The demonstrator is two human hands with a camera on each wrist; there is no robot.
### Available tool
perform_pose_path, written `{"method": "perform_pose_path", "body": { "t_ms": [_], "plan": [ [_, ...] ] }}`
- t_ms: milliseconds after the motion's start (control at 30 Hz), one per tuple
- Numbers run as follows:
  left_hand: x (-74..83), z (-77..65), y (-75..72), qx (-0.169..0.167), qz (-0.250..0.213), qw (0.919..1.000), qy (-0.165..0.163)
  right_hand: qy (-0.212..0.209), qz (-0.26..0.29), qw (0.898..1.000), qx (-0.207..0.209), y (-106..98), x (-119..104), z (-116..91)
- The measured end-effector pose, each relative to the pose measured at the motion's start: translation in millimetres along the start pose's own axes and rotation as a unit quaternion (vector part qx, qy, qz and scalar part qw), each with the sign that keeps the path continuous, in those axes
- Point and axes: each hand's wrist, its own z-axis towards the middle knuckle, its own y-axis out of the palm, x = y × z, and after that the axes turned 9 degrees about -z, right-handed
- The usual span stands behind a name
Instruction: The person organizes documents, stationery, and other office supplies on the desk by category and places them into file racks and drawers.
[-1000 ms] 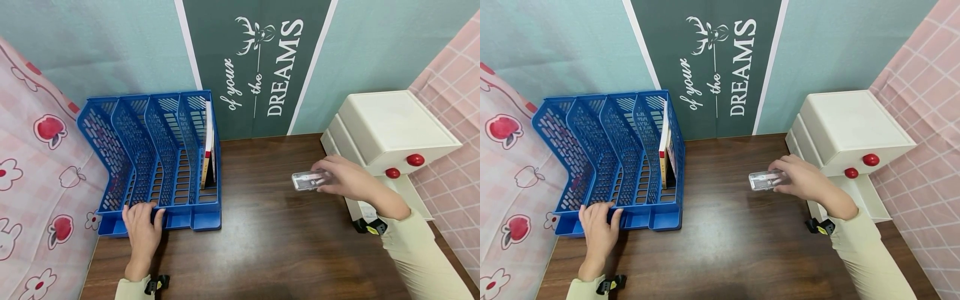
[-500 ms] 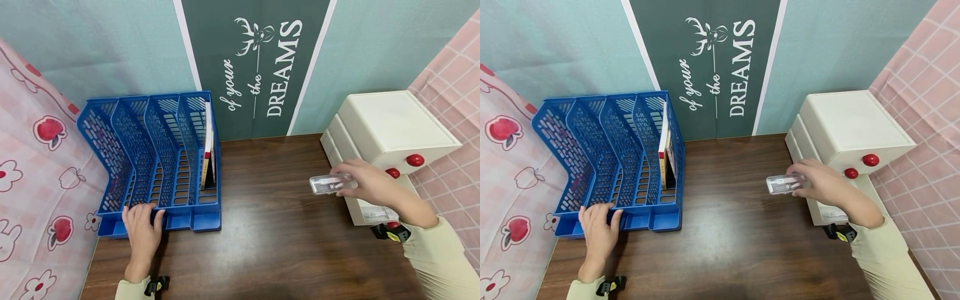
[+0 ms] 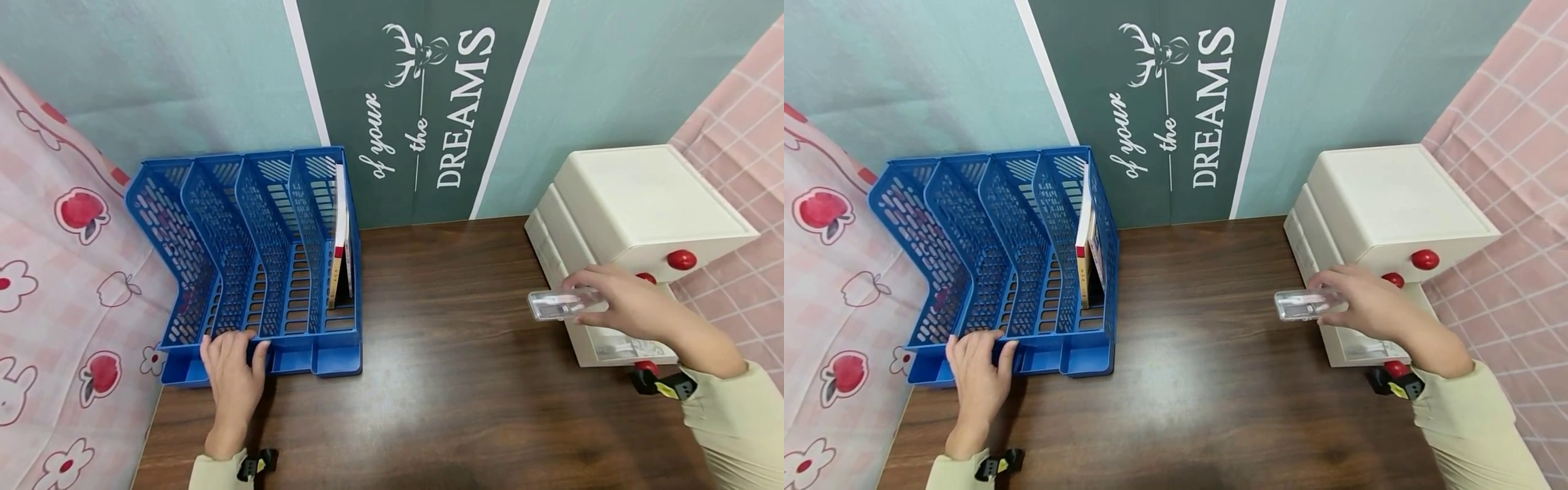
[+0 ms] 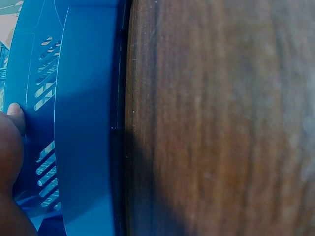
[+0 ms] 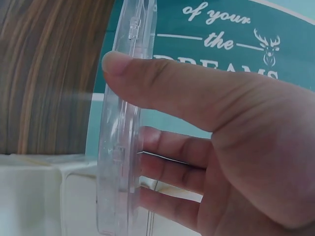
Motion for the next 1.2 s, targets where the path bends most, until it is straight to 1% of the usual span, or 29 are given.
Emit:
{"method": "perform_pose_path", "body": {
  "t_ms": [100,367,600,800,900,967,1033,1200],
  "plan": [
    [0.1,0.7,0.0,0.002,-0.001,1.0000,0.001,0.001,-0.003,1.000,0.000,1,5,-6],
    [1.4,2.7,-1.0,-0.007,0.006,0.9999,-0.008,-0.004,0.012,1.000,0.007,3,17,-16],
    [1.9,2.8,0.5,-0.004,0.002,1.0000,-0.005,-0.009,0.021,1.000,0.003,9,27,-27],
    [1.8,2.8,0.6,-0.003,0.000,1.0000,-0.003,0.011,0.045,0.999,-0.024,14,39,-42],
    [1.8,2.4,0.2,-0.002,-0.001,1.0000,-0.002,0.026,0.063,0.997,-0.031,16,44,-48],
    [1.9,2.2,-0.1,-0.001,-0.001,1.0000,-0.002,0.025,0.074,0.996,-0.036,17,49,-52],
    [2.1,2.0,-0.5,-0.002,-0.001,1.0000,-0.003,0.034,0.084,0.995,-0.043,18,53,-55],
    [2.7,1.3,-1.0,-0.004,0.000,1.0000,-0.004,0.045,0.069,0.994,-0.065,20,61,-61]
  ]
}}
